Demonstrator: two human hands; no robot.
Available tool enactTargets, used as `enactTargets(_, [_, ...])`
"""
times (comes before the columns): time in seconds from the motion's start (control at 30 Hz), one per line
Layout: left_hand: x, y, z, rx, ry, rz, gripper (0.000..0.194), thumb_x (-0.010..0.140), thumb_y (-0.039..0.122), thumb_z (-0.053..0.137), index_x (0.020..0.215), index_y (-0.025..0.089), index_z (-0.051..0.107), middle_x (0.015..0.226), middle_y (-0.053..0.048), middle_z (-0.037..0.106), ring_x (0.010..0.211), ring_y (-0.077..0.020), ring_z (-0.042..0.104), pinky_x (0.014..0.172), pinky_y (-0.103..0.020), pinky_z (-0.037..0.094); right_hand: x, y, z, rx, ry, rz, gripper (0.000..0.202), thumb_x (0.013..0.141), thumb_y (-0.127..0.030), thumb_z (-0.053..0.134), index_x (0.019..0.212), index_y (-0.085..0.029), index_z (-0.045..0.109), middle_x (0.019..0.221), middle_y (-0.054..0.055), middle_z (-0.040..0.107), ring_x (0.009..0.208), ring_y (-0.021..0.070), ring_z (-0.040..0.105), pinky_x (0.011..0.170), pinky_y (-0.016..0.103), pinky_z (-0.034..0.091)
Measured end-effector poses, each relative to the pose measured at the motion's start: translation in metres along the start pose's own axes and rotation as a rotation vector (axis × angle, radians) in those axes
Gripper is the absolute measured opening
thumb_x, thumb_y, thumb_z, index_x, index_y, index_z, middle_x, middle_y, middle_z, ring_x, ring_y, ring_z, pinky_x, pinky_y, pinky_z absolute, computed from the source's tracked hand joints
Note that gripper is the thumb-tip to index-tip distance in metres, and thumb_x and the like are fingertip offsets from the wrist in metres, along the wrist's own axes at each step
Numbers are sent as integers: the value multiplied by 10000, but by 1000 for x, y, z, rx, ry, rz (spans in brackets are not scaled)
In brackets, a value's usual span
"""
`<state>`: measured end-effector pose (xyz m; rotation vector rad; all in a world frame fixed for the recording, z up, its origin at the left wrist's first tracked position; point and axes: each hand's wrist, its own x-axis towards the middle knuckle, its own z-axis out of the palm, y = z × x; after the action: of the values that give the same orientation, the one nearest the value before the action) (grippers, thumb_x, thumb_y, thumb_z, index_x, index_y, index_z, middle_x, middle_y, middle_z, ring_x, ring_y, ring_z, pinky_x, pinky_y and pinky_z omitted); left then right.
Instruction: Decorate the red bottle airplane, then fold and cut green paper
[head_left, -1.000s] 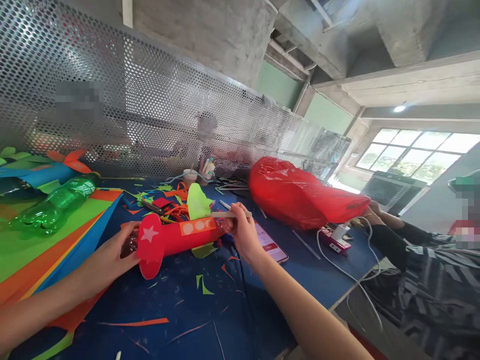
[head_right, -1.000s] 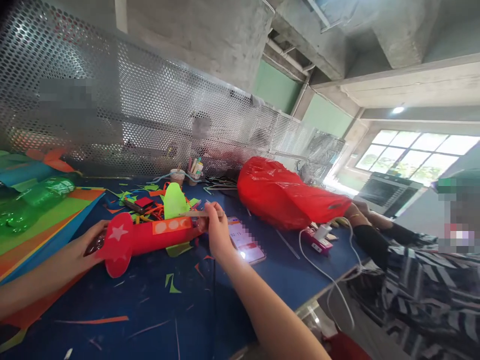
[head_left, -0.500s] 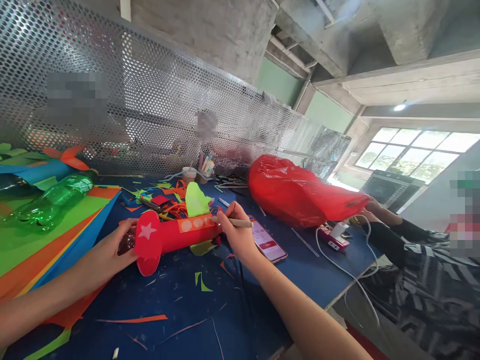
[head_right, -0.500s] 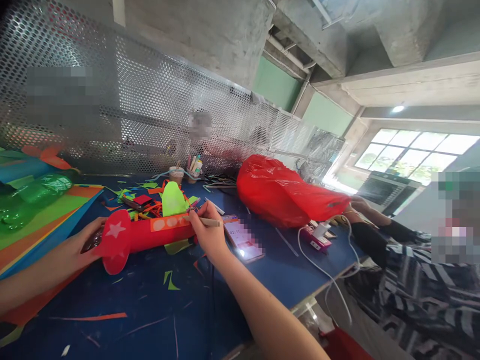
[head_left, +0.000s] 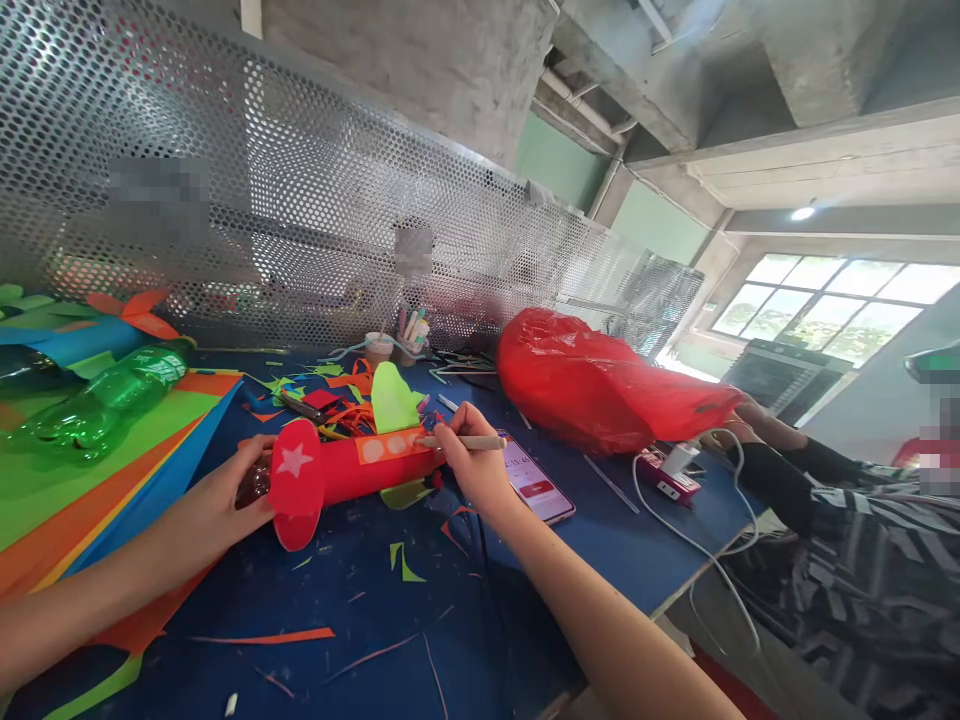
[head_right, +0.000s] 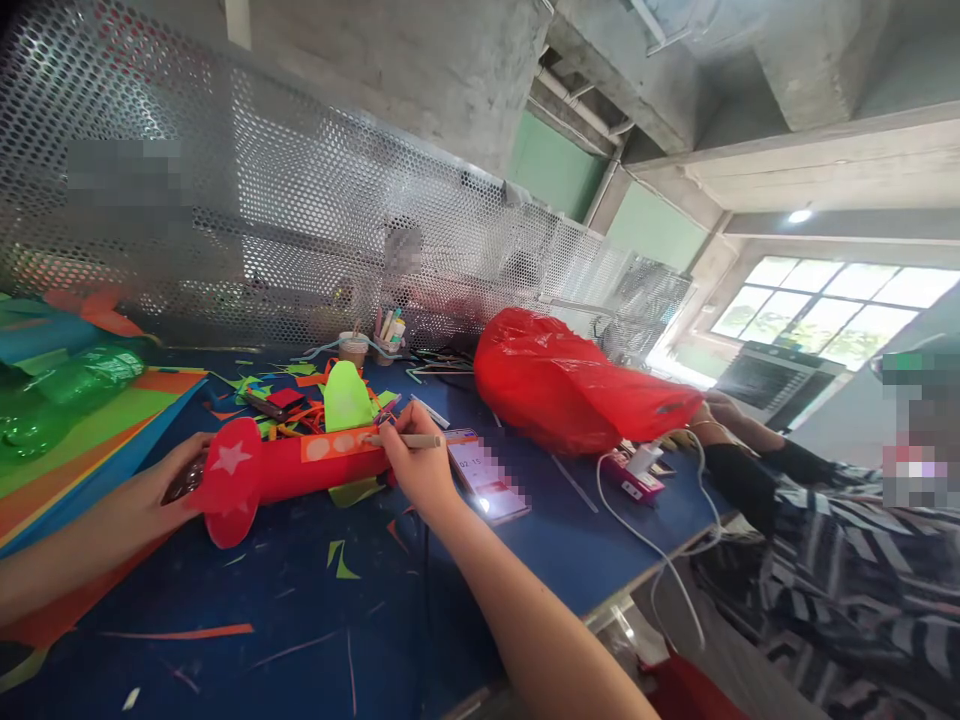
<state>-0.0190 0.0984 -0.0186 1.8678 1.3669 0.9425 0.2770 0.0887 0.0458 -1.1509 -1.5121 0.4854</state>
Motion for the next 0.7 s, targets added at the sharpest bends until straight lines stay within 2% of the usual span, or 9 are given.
enactTargets(0.13, [-1, 2, 0, -2, -13, 3, 612, 809, 561, 525, 1298, 196, 475, 1357, -142, 649, 1243, -346, 616, 988, -404, 501, 0, 1, -1, 0, -7, 1, 266, 798, -316, 598, 644, -250, 391, 526, -84, 385, 515, 124, 345, 532, 259, 276])
enactTargets(0.37, [0, -3, -1, 34, -9, -9, 659, 813, 556, 527, 1356, 198, 421, 1408, -156, 613, 1292, -343, 582, 1033, -421, 472, 0, 1, -1, 14, -10, 4, 263, 797, -318, 592, 643, -251, 390, 531, -82, 388, 523, 125, 349, 536, 260, 281])
enactTargets(0.47, [-1, 0, -1, 17, -25, -6, 658, 824, 551, 508, 1359, 179, 409, 1415, -174, 597, 1315, -352, 555, 1060, -446, 449, 1, 0, 0, 20, -15, 3, 257, 804, -324, 582, 648, -252, 390, 529, -85, 382, 520, 124, 336, 533, 261, 278])
enactTargets(0.7, [-3, 6, 2, -18, -23, 7, 627, 832, 567, 508, 1343, 218, 406, 1382, -159, 616, 1277, -354, 573, 1065, -470, 438, 0, -1, -1, 7, -23, 5, 261, 804, -324, 582, 644, -250, 390, 523, -82, 387, 521, 124, 346, 528, 261, 273])
